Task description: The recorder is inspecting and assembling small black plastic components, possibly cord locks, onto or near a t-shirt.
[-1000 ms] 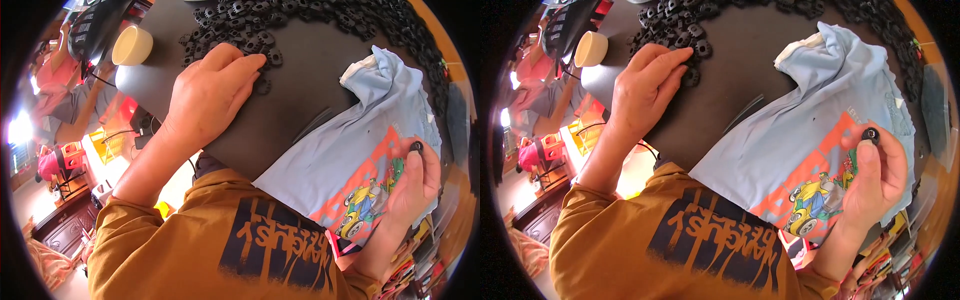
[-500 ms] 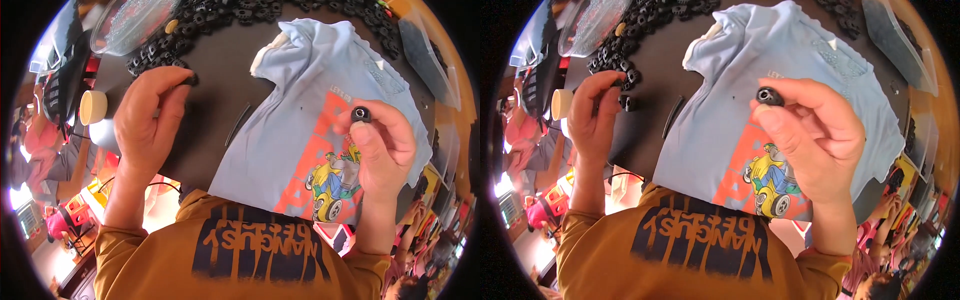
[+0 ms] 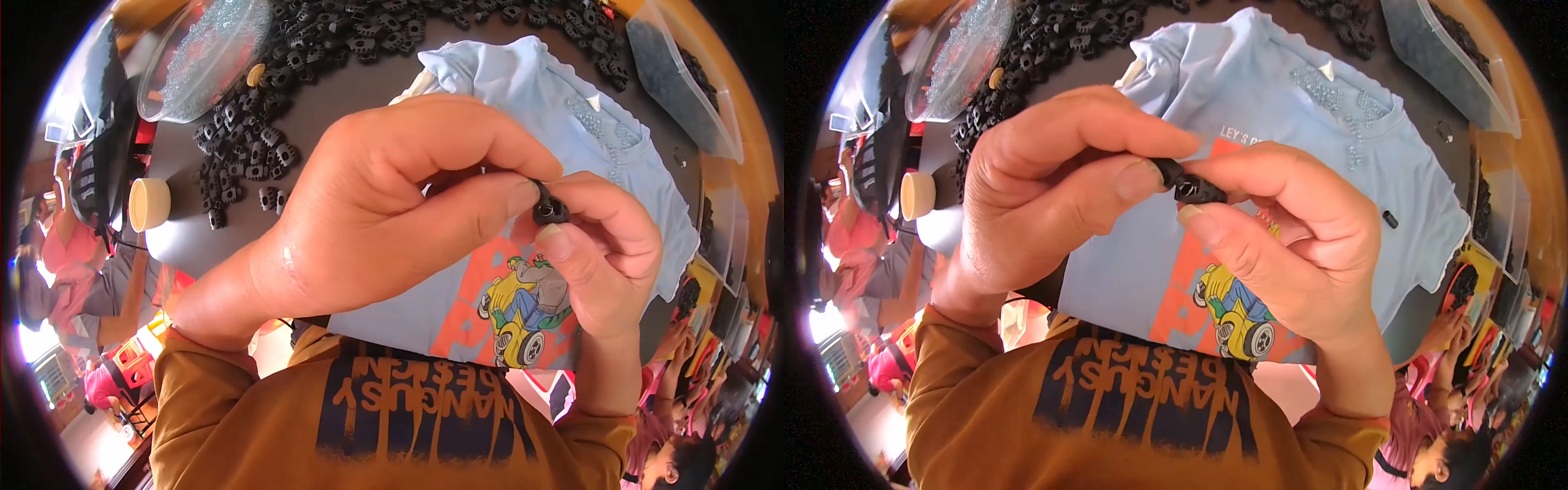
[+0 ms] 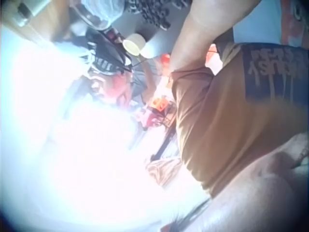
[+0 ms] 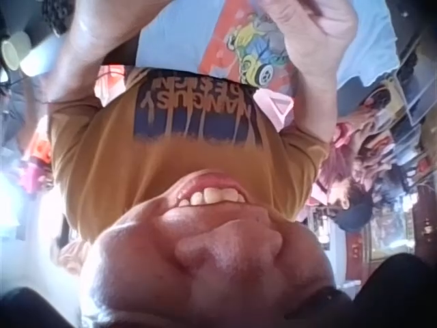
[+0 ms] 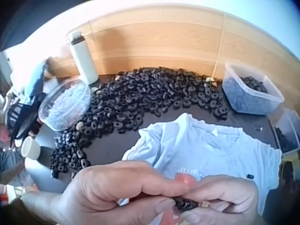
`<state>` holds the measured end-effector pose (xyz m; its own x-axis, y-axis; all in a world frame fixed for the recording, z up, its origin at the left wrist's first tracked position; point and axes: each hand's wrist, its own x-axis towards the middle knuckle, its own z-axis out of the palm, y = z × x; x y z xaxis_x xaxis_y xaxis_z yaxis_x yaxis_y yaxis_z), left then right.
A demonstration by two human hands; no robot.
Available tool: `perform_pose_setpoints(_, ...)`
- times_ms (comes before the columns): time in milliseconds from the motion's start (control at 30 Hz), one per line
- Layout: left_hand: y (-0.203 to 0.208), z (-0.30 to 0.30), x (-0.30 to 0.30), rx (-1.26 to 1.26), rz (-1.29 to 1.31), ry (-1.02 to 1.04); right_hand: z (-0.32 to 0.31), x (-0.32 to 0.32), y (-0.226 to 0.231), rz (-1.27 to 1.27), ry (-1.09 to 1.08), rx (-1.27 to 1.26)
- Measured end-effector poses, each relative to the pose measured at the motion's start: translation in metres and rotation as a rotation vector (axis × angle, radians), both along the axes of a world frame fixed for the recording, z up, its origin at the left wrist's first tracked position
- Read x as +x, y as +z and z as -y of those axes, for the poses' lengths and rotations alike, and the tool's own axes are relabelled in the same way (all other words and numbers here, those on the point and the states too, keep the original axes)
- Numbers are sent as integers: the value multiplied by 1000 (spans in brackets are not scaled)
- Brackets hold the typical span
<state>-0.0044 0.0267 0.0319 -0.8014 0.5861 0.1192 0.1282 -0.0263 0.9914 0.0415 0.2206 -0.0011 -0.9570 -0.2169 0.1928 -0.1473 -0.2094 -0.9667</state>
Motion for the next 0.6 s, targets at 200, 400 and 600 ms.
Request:
perform_pose_setpoints(200,-5,5,-6,-7,-41,-56,-1,-2,3,-15,-17,113)
perform_pose_setpoints(400,-13,4,-7,16,-48,-50,-1,-3,1,69,-36,61)
perform_pose_setpoints(600,-8,5,-3,112,439,-40,3,-2,7,58,-29,157)
